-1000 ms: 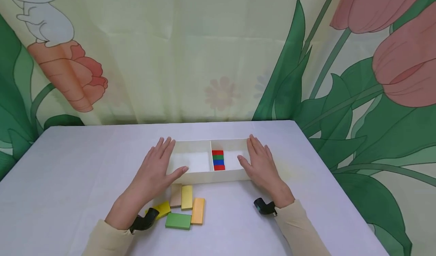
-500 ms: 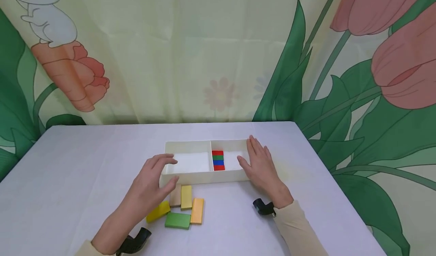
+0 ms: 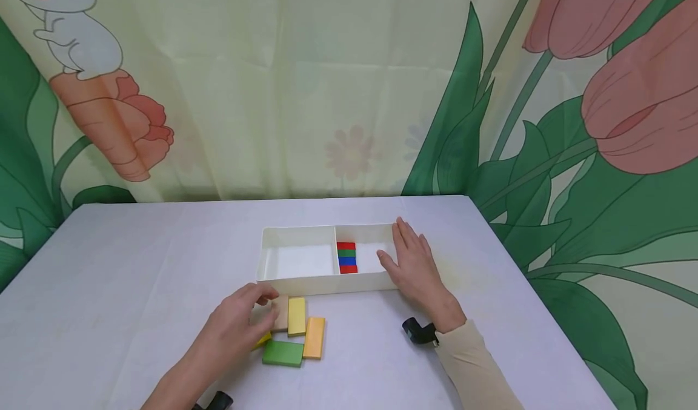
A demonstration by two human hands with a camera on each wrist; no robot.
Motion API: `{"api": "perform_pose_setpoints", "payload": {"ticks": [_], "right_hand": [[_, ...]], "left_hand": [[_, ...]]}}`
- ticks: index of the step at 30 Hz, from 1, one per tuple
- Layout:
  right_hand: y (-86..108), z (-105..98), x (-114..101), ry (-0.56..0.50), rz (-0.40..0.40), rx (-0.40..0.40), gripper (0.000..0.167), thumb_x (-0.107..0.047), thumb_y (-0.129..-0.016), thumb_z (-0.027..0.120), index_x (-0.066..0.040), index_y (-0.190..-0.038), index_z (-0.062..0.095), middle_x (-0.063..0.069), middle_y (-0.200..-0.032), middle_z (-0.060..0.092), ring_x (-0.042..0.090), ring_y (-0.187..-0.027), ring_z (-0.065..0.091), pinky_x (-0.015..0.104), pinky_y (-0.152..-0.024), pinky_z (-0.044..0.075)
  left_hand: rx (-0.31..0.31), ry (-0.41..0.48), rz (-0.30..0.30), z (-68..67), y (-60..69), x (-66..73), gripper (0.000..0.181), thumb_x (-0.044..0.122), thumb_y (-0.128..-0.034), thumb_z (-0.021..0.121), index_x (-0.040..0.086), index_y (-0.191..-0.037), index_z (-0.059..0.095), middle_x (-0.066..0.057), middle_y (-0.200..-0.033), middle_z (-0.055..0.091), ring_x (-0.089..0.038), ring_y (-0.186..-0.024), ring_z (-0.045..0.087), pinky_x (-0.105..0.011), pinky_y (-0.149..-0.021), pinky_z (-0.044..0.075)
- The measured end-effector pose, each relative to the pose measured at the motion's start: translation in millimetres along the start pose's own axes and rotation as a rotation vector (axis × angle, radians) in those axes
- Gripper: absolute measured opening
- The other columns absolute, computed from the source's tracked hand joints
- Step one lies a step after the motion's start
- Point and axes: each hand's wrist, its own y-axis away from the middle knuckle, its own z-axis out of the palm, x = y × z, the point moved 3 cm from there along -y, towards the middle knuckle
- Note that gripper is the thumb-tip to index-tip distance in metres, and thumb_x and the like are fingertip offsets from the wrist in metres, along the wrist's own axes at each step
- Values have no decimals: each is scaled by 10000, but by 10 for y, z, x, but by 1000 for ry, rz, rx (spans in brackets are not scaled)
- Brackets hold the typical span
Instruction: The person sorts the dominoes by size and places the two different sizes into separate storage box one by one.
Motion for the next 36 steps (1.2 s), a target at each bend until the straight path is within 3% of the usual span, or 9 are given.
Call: {"api": "perform_pose_setpoints", "payload": {"ticks": [6, 14, 20, 28, 32, 36], "right_hand": [[6, -5, 3, -4, 1, 3, 779, -446, -985, 501, 22, -1549, 237, 165, -1650, 194, 351, -1525, 193, 607, -1229, 117], [9, 5, 23, -2, 4, 6, 775, -450, -991, 493, 18, -1552, 231, 161, -1652, 190, 349, -1526, 192, 602, -1231, 119], [3, 16, 26, 6, 2, 6, 787, -458, -985, 502, 14, -1553, 229, 156, -1653, 190, 349, -1525, 196, 601, -1231, 126], [16, -36, 35, 9, 11, -52, 837, -510, -983, 489, 3, -1567, 180, 148, -1668, 129, 354, -1539, 137, 605, -1233, 99], [16, -65, 46, 17, 29, -53, 862, -526, -974, 493, 10, -1567, 170, 154, -1669, 115, 362, -1537, 133, 611, -1231, 95], [-1, -47, 37, 7, 38, -60, 867, -531, -971, 491, 10, -1567, 168, 155, -1669, 116, 364, -1535, 141, 615, -1229, 99]], "left_hand": [[-60, -23, -40, 97, -6, -77, 368, 199, -837, 747, 109, -1181, 651, -28, -1110, 672, -175, -978, 639, -388, -835, 548], [-63, -62, -16, 224, 5, -50, 502, 247, -780, 844, 61, -1204, 650, -95, -1205, 655, -240, -1083, 622, -422, -896, 564], [-75, -48, 14, 282, 35, 16, 468, 170, -784, 836, 115, -1214, 660, -48, -1219, 658, -172, -1078, 597, -347, -885, 564], [-112, 0, 61, 304, 61, 59, 520, -61, -755, 700, 174, -1218, 655, 11, -1179, 650, -118, -1094, 590, -341, -899, 552], [-98, -36, 91, 320, 48, 82, 487, -55, -784, 715, 171, -1212, 660, 16, -1190, 660, -135, -1107, 607, -348, -918, 553], [-113, -63, 81, 307, -3, 85, 406, 18, -825, 767, 139, -1199, 664, -16, -1184, 671, -183, -1109, 623, -378, -927, 555]]}}
